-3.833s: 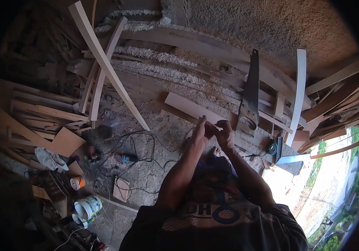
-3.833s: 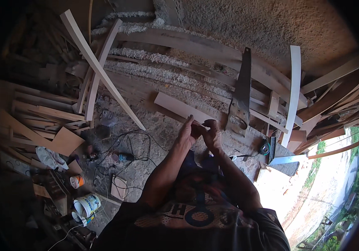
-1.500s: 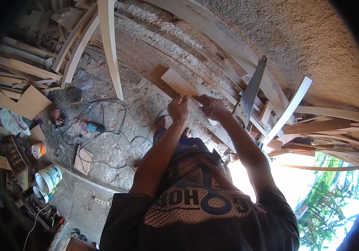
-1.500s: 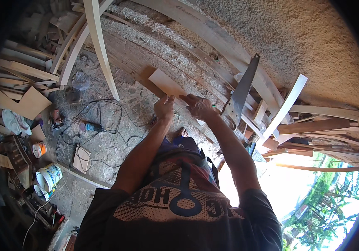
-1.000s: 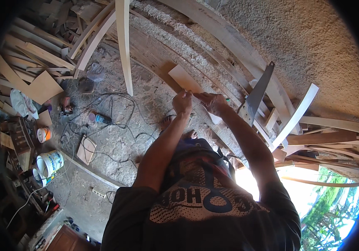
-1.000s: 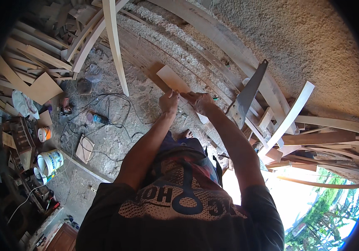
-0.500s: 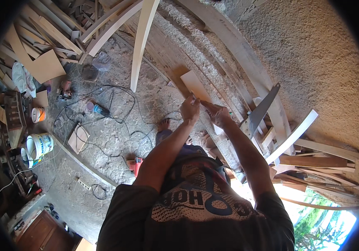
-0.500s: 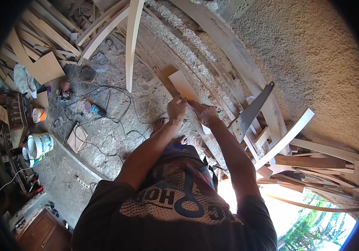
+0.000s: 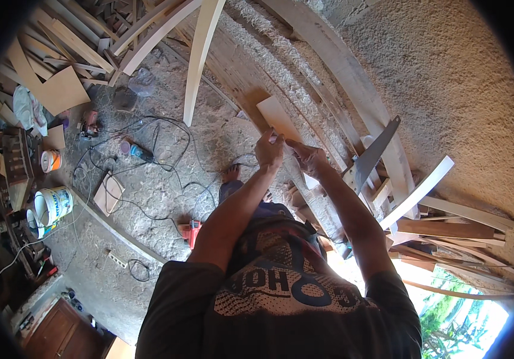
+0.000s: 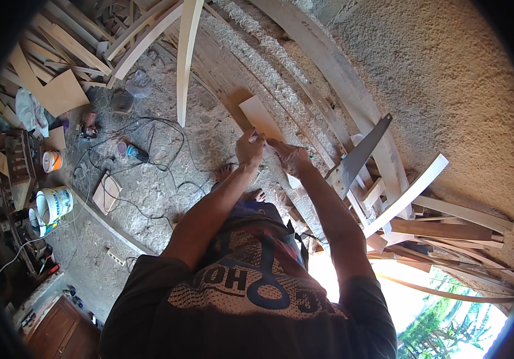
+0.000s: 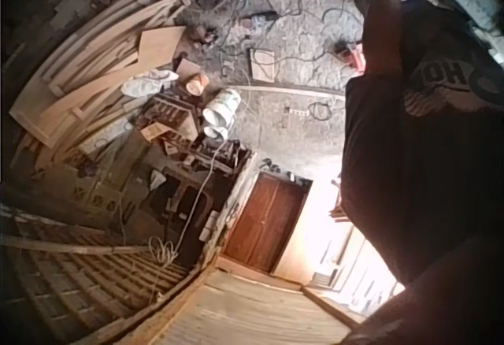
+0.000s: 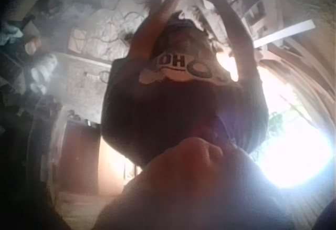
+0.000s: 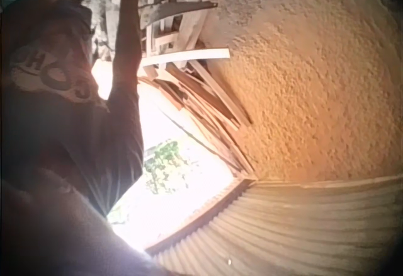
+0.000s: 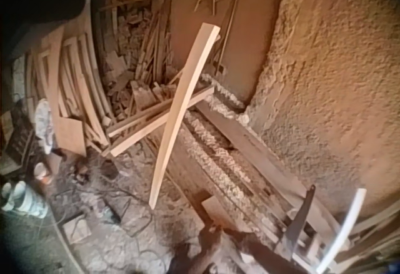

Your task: The person gathers several pieces of wood and sits on the floor. They use a curved blade tool to shave and shape the edges of a wooden plank, creating wood shavings. The person then uses a hand saw to cut the wood and continues to refine the shape with the blade.

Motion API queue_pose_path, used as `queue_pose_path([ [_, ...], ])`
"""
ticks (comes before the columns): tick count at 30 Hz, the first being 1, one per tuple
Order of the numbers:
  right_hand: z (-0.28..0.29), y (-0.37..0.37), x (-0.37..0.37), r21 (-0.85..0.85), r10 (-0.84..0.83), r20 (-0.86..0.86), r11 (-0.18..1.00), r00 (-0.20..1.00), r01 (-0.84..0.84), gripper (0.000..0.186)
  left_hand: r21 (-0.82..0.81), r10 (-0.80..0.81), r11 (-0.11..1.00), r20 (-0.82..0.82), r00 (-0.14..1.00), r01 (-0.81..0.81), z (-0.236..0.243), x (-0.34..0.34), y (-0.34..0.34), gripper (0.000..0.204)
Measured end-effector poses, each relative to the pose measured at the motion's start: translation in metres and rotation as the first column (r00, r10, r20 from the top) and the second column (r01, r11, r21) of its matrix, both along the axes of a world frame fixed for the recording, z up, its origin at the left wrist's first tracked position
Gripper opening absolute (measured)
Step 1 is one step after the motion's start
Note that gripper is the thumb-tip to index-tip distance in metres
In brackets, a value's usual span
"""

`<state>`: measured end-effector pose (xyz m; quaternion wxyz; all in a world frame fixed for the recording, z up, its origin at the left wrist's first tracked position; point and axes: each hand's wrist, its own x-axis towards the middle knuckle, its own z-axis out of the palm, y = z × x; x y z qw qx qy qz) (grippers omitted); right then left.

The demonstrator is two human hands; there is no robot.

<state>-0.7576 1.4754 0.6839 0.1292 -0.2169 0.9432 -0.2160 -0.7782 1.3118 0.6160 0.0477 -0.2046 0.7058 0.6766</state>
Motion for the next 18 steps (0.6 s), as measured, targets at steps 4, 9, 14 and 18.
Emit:
queue_pose_path([
  [4, -0.006, 0.003, -0.005, 0.014, -0.001, 0.033, 1.000, 0.999, 0.001, 0.055, -0.023, -0.002, 1.000, 0.002, 1.000, 0.002, 0.003, 0.001, -0.002, 0.046],
  [9, 0.012, -0.010, 0.002, -0.063, -0.032, -0.125, 0.998, 0.992, 0.024, 0.054, -0.128, -0.008, 0.992, -0.063, 0.998, 0.000, 0.021, 0.002, -0.006, 0.043],
  [14, 0.026, -0.042, 0.017, 0.072, -0.247, -0.026, 0.966, 0.969, 0.248, 0.053, -0.174, 0.055, 0.983, 0.009, 0.998, -0.053, 0.036, 0.000, -0.004, 0.034],
  [18, 0.018, -0.051, 0.017, 0.016, -0.261, -0.102, 0.964, 0.960, 0.264, 0.045, -0.188, 0.048, 0.981, 0.002, 0.999, -0.047, 0.038, 0.001, -0.003, 0.031],
])
